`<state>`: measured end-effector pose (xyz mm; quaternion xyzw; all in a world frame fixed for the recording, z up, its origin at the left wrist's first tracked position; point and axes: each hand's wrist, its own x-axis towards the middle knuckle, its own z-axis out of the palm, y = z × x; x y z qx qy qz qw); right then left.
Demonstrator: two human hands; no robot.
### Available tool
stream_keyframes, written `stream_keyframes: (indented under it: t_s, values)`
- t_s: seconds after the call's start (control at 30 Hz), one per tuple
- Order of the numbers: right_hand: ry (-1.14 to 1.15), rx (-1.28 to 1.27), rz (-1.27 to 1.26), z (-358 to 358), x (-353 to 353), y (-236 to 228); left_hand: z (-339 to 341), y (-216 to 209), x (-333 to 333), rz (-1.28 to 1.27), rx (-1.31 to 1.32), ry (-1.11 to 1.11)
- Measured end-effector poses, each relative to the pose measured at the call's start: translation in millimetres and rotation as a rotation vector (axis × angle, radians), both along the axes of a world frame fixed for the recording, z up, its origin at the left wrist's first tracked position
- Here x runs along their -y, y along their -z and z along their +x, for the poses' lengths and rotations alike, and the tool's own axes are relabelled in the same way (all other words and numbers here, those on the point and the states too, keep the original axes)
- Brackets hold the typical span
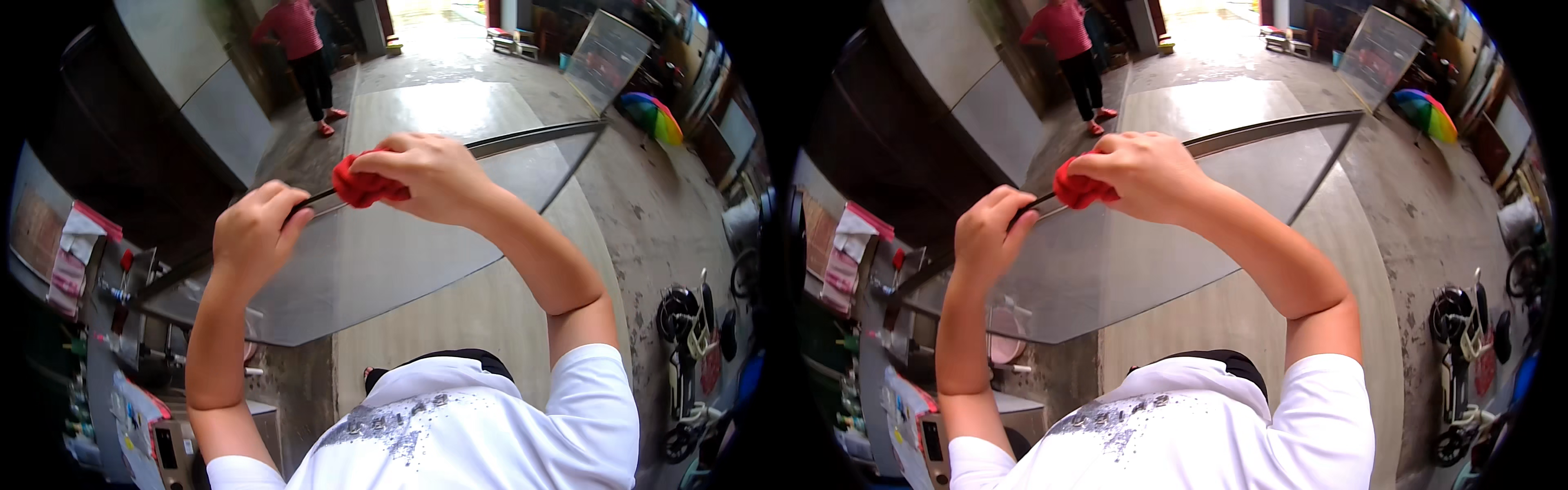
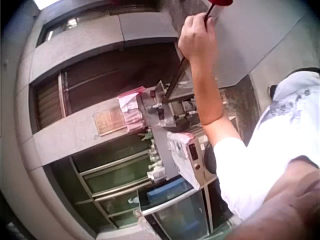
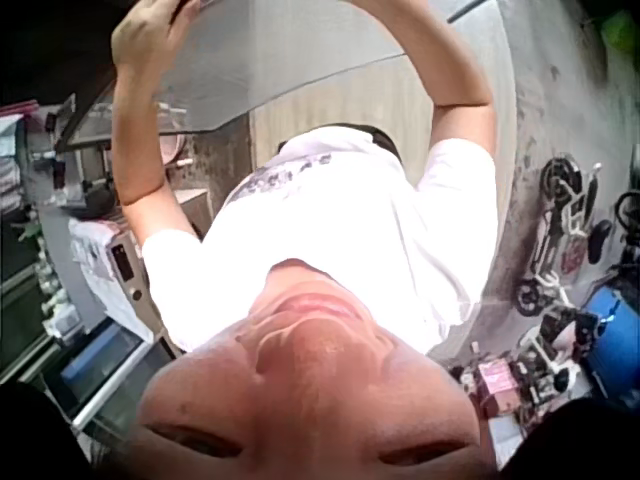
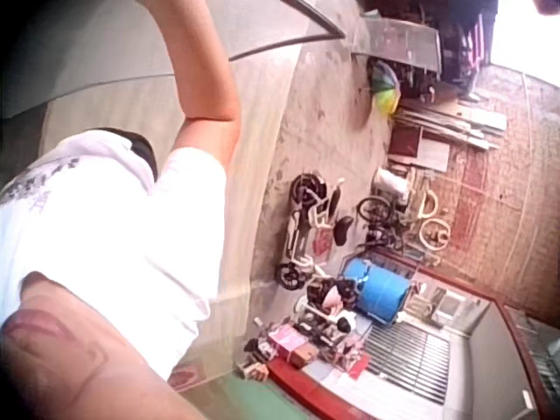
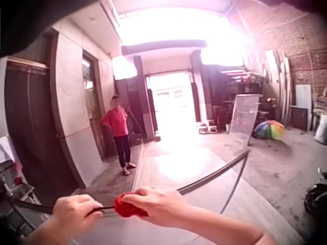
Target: The person wipes a window screen with a cloth, cleaning both the mesh surface and the metal frame.
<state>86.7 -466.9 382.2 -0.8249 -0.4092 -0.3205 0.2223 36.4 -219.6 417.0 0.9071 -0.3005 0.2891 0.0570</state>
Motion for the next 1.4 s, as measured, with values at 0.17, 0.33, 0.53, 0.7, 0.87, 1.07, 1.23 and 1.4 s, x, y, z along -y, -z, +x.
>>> stream_keyframes:
  t_s: [0.17,0.33,0.53,0.7,0.87,1.07,1.23,1.4]
  values:
    - [0.047,-0.037,-0.032,10.2,30.9,3.9,-4.4,1.3,-7.6,-0.065,0.013,-0.018]
    - [0.049,-0.007,0.001,48.0,98.3,12.1,-8.2,-1.8,-35.2,-0.128,-0.022,-0.077]
    - [0.509,0.126,0.616,63.6,133.8,48.4,5.0,2.5,-68.8,-0.263,-0.087,-0.177]
    - [0.23,-0.19,0.772,27.0,59.3,74.1,11.9,16.8,-93.1,-0.417,-0.207,-0.183]
    - [0.054,-0.003,0.823,20.7,-11.0,56.7,14.8,25.6,-91.3,-0.59,-0.314,-0.123]
    - [0.068,0.195,0.702,15.3,-65.0,47.0,11.3,28.8,-60.5,-0.67,-0.31,-0.077]
    - [0.19,0.245,0.505,11.1,-64.6,51.1,4.7,30.4,-61.8,-0.673,-0.28,-0.066]
    - [0.287,0.238,0.517,13.9,-55.5,44.8,7.1,27.7,-48.8,-0.67,-0.263,-0.095]
